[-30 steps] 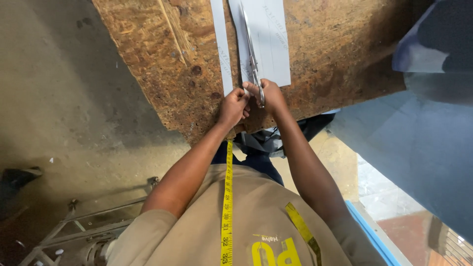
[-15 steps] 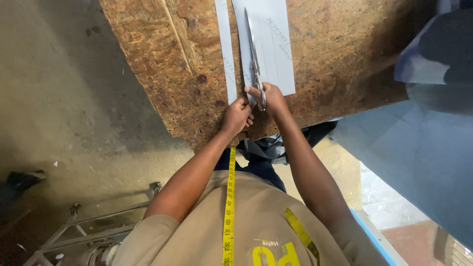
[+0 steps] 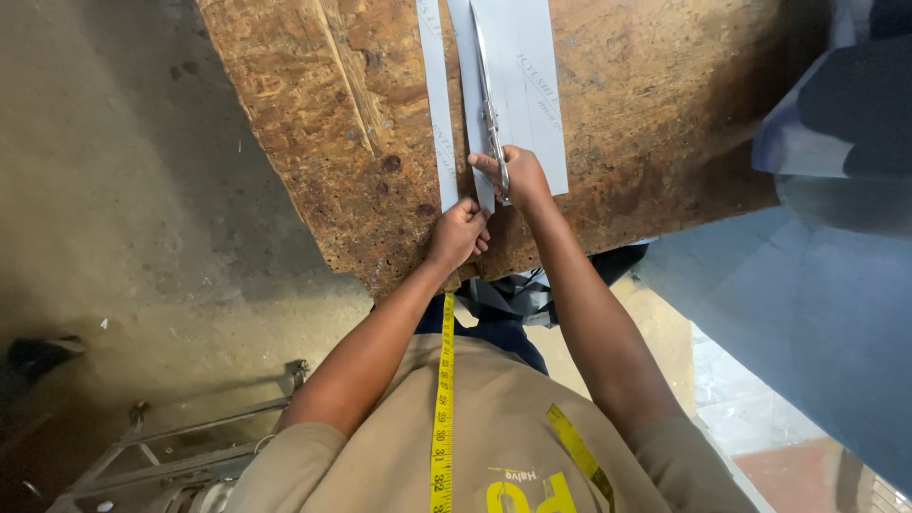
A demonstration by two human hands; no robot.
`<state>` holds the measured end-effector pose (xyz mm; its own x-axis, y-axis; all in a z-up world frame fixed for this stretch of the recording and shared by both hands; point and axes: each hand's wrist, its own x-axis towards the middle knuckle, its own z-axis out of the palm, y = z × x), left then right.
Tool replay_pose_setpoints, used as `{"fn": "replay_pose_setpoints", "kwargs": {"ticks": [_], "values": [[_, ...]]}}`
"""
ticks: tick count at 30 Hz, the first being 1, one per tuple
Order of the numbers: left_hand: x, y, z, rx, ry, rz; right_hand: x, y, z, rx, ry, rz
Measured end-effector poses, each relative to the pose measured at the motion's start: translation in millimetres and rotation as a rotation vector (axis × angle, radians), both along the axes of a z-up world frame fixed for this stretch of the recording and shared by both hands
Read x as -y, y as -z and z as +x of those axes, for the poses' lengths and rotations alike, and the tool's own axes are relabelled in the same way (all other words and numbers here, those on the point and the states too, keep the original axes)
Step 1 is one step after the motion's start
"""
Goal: Cutting long strips of white material from a larger sheet using scissors on a wooden workbench
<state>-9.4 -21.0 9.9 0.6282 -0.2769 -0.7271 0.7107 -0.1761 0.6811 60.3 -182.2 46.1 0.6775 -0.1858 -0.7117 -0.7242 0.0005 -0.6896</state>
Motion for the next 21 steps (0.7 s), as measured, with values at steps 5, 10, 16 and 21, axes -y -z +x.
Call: {"fn": "replay_pose_setpoints", "kwargs": {"ticks": [5, 10, 16, 21], "values": [[-0.2, 8.9, -5.5, 0.003, -0.007, -0.004, 0.6, 10.2, 19.1, 0.004, -0.015, 0.012], [-1.6, 7.9, -6.0, 0.006, -0.009, -0.017, 0.8, 12.1, 47.2, 0.02, 0.026, 0.041], [-2.3, 2.6, -0.3, -0.006, 0.023, -0.034, 6.2, 20.8, 51.3, -0.02, -0.026, -0.056], [-4.2, -0.8, -0.1, 0.011, 0.049, -0.023, 3.4, 14.8, 51.1, -0.039, -0.088, -0.152]]}}
